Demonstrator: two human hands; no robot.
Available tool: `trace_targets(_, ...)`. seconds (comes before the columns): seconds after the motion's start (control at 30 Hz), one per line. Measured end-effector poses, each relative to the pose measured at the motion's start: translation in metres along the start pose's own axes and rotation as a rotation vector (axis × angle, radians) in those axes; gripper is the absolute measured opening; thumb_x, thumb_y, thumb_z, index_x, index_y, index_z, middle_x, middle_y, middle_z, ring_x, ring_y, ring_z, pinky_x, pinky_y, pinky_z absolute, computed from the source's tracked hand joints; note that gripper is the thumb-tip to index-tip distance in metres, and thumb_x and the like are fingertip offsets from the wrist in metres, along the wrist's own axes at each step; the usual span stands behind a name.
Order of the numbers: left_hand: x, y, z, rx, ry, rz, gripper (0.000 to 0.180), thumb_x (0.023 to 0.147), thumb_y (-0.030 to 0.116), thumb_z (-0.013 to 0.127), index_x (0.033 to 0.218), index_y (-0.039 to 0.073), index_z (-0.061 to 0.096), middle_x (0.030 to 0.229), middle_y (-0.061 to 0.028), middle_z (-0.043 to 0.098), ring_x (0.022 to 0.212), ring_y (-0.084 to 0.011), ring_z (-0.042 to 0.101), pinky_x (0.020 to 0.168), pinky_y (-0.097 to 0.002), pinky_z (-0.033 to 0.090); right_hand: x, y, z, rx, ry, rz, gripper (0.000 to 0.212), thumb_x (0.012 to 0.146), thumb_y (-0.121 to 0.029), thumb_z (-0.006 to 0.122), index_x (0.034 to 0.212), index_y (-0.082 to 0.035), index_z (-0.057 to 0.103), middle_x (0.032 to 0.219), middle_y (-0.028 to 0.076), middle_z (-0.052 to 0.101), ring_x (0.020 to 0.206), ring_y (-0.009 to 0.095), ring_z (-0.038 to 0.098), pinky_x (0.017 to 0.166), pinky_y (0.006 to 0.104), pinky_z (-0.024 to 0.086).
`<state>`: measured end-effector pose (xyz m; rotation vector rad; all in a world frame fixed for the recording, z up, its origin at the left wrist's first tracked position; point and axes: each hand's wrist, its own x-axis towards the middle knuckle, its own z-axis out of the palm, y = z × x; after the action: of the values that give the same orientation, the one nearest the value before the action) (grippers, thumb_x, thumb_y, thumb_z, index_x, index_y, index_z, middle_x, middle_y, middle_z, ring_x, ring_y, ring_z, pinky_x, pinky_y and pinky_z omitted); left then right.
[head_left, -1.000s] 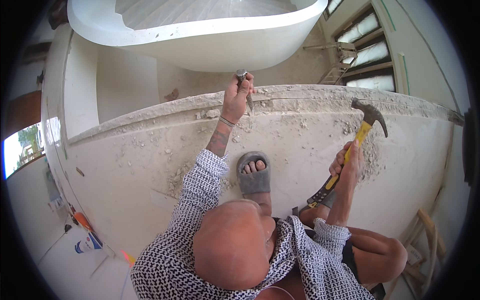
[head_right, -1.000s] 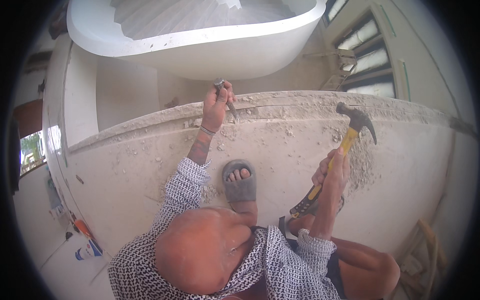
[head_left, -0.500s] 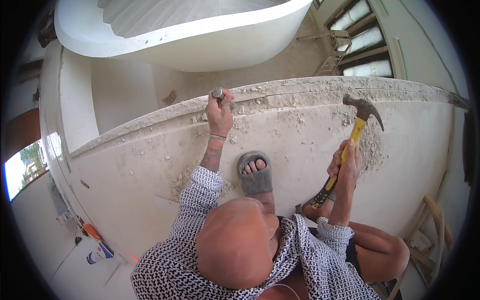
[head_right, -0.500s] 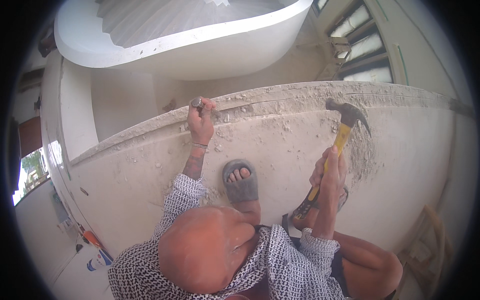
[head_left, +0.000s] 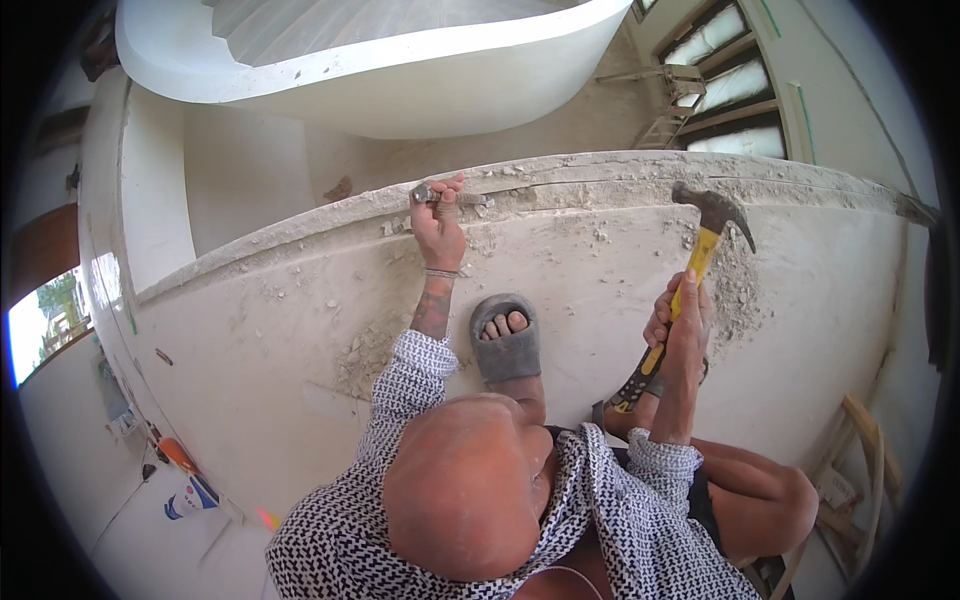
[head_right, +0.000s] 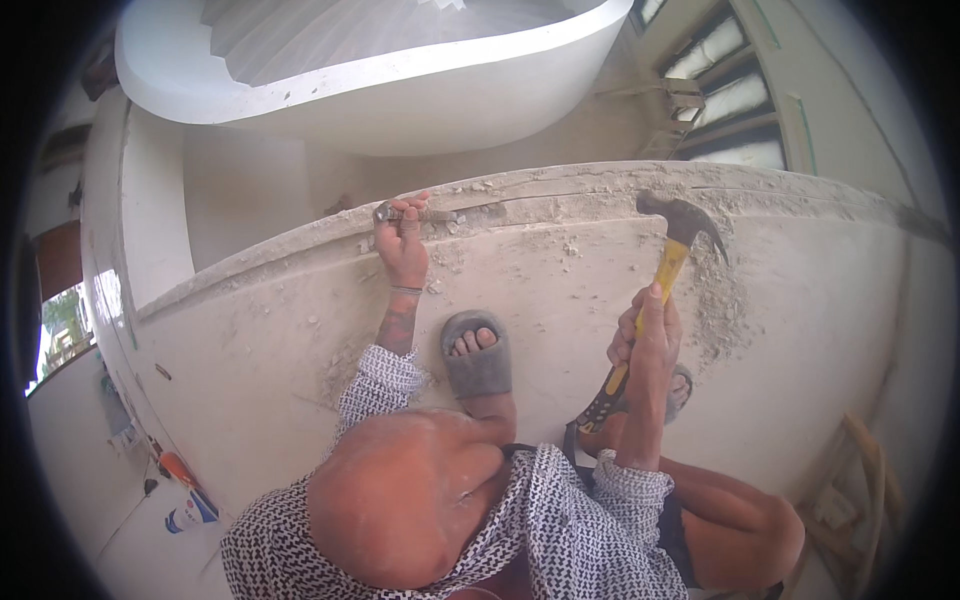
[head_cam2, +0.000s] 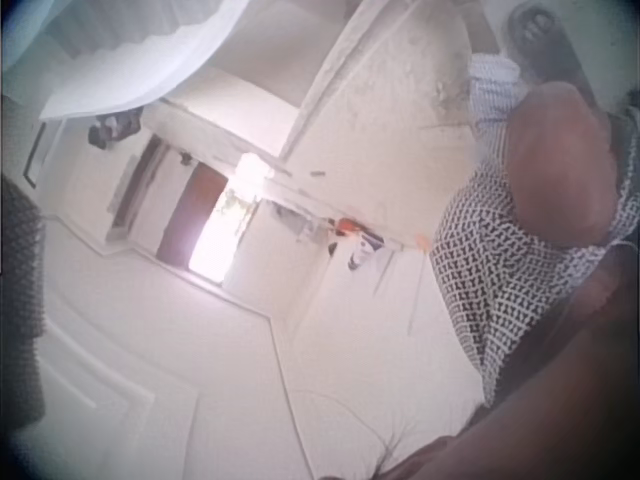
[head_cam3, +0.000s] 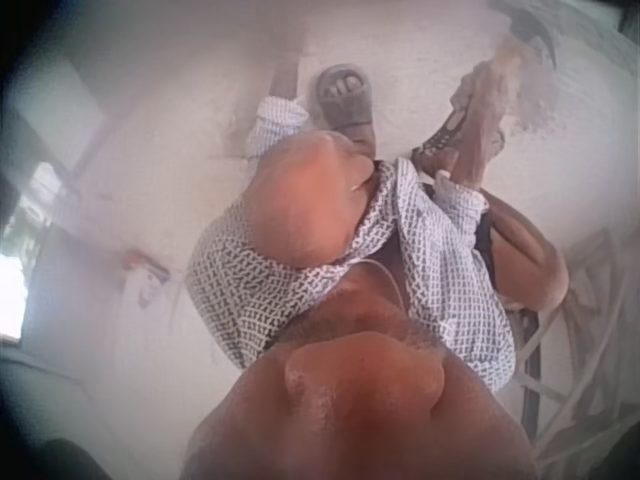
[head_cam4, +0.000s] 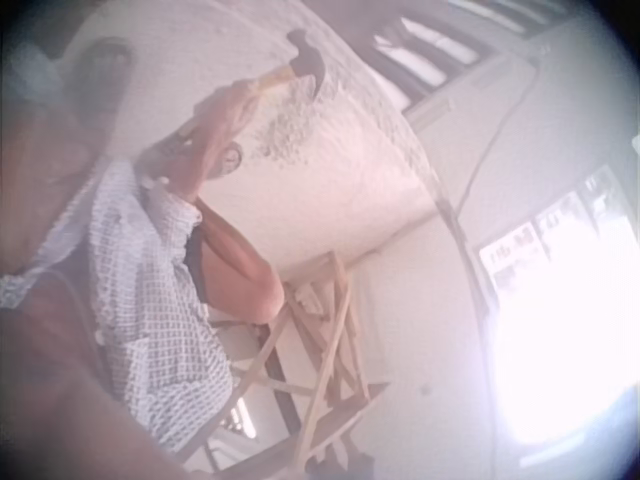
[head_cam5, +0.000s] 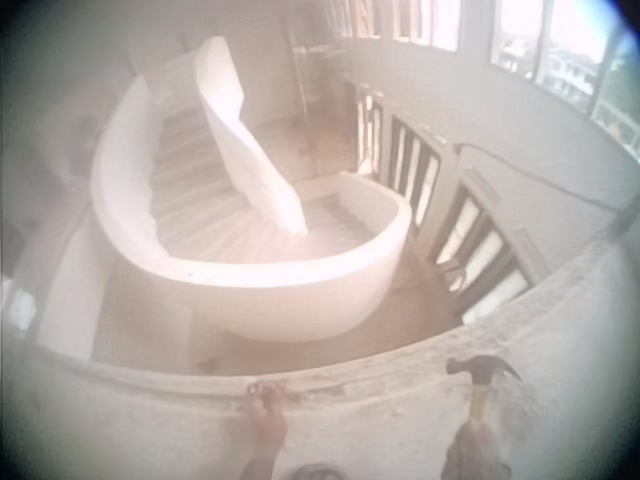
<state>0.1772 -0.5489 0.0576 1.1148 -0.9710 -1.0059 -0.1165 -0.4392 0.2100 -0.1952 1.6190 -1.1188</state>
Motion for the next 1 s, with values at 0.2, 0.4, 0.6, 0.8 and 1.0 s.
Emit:
trace_targets(0.2, -0.007, -0.001, 0.009, -0.087, -0.005, -0.105, 0.01, 0.105, 0.012, 0.057, 0.107, 0.006, 0.049, 0.11, -0.0092, 0.065, 0.124, -0.0309, 0.062, 0.109, -0.0438, 0.046, 0.001, 0.006, 0.006, 0.001, -0.003, 0.031, 0.035, 0.109, -0.042, 0.046, 0.095, -0.01, 0.051, 0.062, -0.002, 0.042, 0.041, 0.005, 0.039, 0.037, 0.0223, 0.034)
trace_targets(0.4, -0.014, -0.014, 0.012, -0.192, 0.059, -0.194, 0.009, 0.106, 0.011, 0.055, 0.108, 0.007, 0.048, 0.112, -0.0086, 0.065, 0.128, -0.0321, 0.059, 0.111, -0.0452, 0.044, -0.002, -0.002, 0.012, -0.067, -0.008, -0.005, 0.034, 0.109, -0.041, 0.047, 0.095, -0.01, 0.05, 0.061, -0.003, 0.042, 0.041, 0.005, 0.039, 0.037, 0.0222, 0.033)
trace_targets(0.6, -0.022, -0.028, 0.011, -0.334, 0.127, -0.249, 0.01, 0.105, 0.011, 0.056, 0.107, 0.008, 0.048, 0.108, -0.0075, 0.065, 0.128, -0.0316, 0.06, 0.11, -0.0439, 0.045, -0.002, -0.013, 0.031, -0.181, -0.046, -0.073, 0.033, 0.109, -0.039, 0.047, 0.096, -0.009, 0.05, 0.06, -0.003, 0.042, 0.041, 0.005, 0.04, 0.037, 0.0223, 0.034)
trace_targets(0.8, -0.022, -0.03, 0.007, -0.2, 0.135, -0.082, 0.012, 0.105, 0.013, 0.058, 0.106, 0.004, 0.05, 0.11, -0.0115, 0.067, 0.118, -0.0271, 0.065, 0.106, -0.0384, 0.049, -0.001, -0.051, 0.076, -0.609, -0.182, -0.258, 0.034, 0.108, -0.036, 0.05, 0.094, -0.006, 0.054, 0.06, -0.003, 0.045, 0.042, 0.004, 0.041, 0.038, 0.0235, 0.034)
trace_targets(1.0, -0.024, -0.03, 0.025, -0.15, 0.331, -0.09, 0.011, 0.104, 0.014, 0.058, 0.104, 0.003, 0.055, 0.105, -0.0138, 0.071, 0.114, -0.0246, 0.068, 0.098, -0.0352, 0.053, 0.019, -0.092, 0.162, -1.278, -0.496, -0.73, 0.029, 0.103, -0.027, 0.057, 0.093, 0.0, 0.055, 0.059, 0.011, 0.051, 0.049, 0.022, 0.054, 0.051, 0.0403, 0.042)
